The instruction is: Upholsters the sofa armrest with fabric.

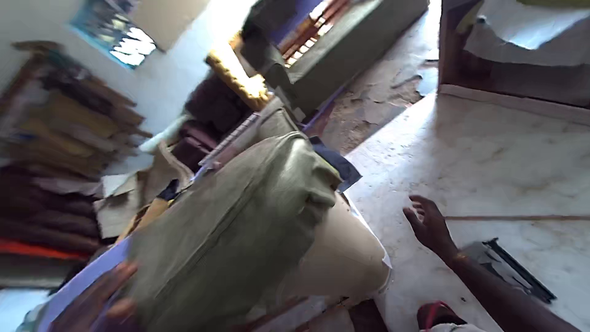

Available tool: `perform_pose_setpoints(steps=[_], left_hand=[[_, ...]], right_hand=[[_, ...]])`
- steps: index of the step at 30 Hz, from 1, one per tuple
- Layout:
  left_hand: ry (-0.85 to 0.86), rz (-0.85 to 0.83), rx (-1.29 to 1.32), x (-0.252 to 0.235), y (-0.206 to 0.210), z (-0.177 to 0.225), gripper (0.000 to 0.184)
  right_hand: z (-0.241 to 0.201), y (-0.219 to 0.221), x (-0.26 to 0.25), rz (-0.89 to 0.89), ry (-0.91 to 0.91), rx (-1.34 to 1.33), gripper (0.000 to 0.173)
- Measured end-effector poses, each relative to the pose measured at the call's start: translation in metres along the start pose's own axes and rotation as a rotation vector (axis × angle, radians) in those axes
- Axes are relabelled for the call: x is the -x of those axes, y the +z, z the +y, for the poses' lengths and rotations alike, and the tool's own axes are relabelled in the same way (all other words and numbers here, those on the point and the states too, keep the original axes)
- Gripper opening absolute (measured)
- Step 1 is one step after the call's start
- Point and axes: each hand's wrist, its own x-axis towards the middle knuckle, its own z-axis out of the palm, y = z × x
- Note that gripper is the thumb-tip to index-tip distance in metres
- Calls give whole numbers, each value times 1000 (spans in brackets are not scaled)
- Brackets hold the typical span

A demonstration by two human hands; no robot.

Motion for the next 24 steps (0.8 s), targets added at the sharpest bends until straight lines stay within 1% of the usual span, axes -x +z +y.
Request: perform_pose_setpoints(steps=[1, 2, 3, 5, 7, 8, 11, 13, 15, 18, 19, 20, 22, 23, 24], left_hand=[[9, 98, -15, 1, 9, 8, 66], [13, 165, -29, -1, 21, 26, 64], [6, 208, -64, -7, 35, 54, 59], [-64, 217, -237, -24, 57, 111, 54], [-159, 196, -299, -48, 65, 145, 49], [-189, 205, -288, -59, 66, 154, 45], [-323, 131, -261, -82, 65, 174, 36], [-408, 87, -225, -92, 64, 182, 30], [-497, 53, -244, -100, 69, 188, 29], [-593, -13, -267, -109, 75, 188, 38], [-595, -50, -260, -110, 72, 186, 39], [-575, -84, -228, -108, 69, 182, 39], [-478, -168, -117, -105, 59, 173, 39], [-434, -221, -70, -104, 54, 169, 43], [-408, -279, -57, -104, 50, 168, 52]], right_hand=[[-56, -5, -14, -15, -142, -76, 51], [-113, -14, -22, -23, -288, -130, 49], [-168, -25, -28, -23, -441, -167, 47], [-263, -42, -35, -94, -742, -155, 45], [-328, -47, -48, -246, -965, -2, 42], [-348, -45, -56, -326, -1033, 84, 40], [-382, -43, -76, -584, -1088, 237, 28], [-392, -42, -87, -668, -1133, 261, 22], [-394, -32, -95, -718, -1169, 296, 23], [-394, -14, -98, -802, -1109, 320, 29], [-397, -12, -100, -843, -1111, 294, 30], [-400, -13, -102, -921, -1104, 265, 30], [-411, -24, -109, -1186, -1017, 247, 23], [-418, -28, -113, -1292, -1007, 291, 18], [-426, -33, -114, -1348, -1037, 397, 30]])
